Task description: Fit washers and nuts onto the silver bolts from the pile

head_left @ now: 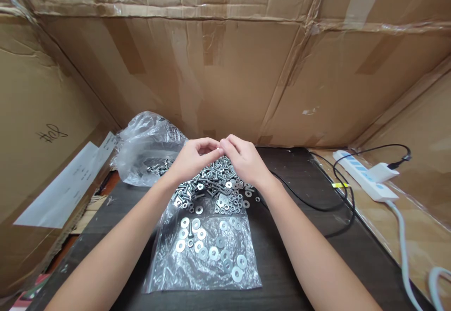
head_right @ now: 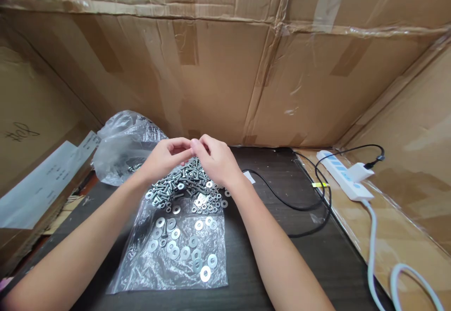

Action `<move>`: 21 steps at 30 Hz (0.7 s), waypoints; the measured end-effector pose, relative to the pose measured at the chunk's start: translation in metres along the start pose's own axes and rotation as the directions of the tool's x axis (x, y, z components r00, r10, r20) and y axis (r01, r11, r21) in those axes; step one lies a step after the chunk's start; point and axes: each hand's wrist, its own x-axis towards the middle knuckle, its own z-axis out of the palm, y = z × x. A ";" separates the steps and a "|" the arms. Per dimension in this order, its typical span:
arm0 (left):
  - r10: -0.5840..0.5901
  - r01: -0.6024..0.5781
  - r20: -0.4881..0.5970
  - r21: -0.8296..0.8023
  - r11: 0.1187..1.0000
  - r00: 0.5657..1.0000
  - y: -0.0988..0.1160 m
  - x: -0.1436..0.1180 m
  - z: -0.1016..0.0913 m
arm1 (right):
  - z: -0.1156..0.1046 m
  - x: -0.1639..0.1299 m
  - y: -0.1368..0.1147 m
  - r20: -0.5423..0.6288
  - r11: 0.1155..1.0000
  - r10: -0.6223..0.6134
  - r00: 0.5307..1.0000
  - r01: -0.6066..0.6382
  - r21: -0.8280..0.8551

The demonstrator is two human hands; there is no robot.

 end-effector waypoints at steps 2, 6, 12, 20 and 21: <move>-0.077 0.094 0.105 -0.165 0.982 0.991 0.000 0.001 -0.005 | -0.002 -0.003 -0.006 -0.023 0.984 -0.128 0.991 0.124 -0.129; -0.069 0.111 0.181 -0.233 0.966 0.981 0.003 0.000 -0.006 | 0.000 -0.006 -0.008 -0.072 0.947 -0.229 0.971 0.206 -0.247; 0.295 -0.270 -0.077 0.235 0.934 0.952 0.012 -0.007 0.006 | 0.012 -0.003 -0.001 -0.179 0.999 0.003 0.984 0.006 0.046; 0.602 -0.541 0.209 0.714 0.444 0.771 0.010 -0.009 -0.008 | 0.012 0.004 0.004 0.293 0.765 0.331 0.897 -0.437 0.472; 0.594 -0.546 0.227 0.715 0.436 0.772 0.010 -0.009 -0.008 | 0.010 0.004 0.005 0.321 0.761 0.333 0.887 -0.454 0.464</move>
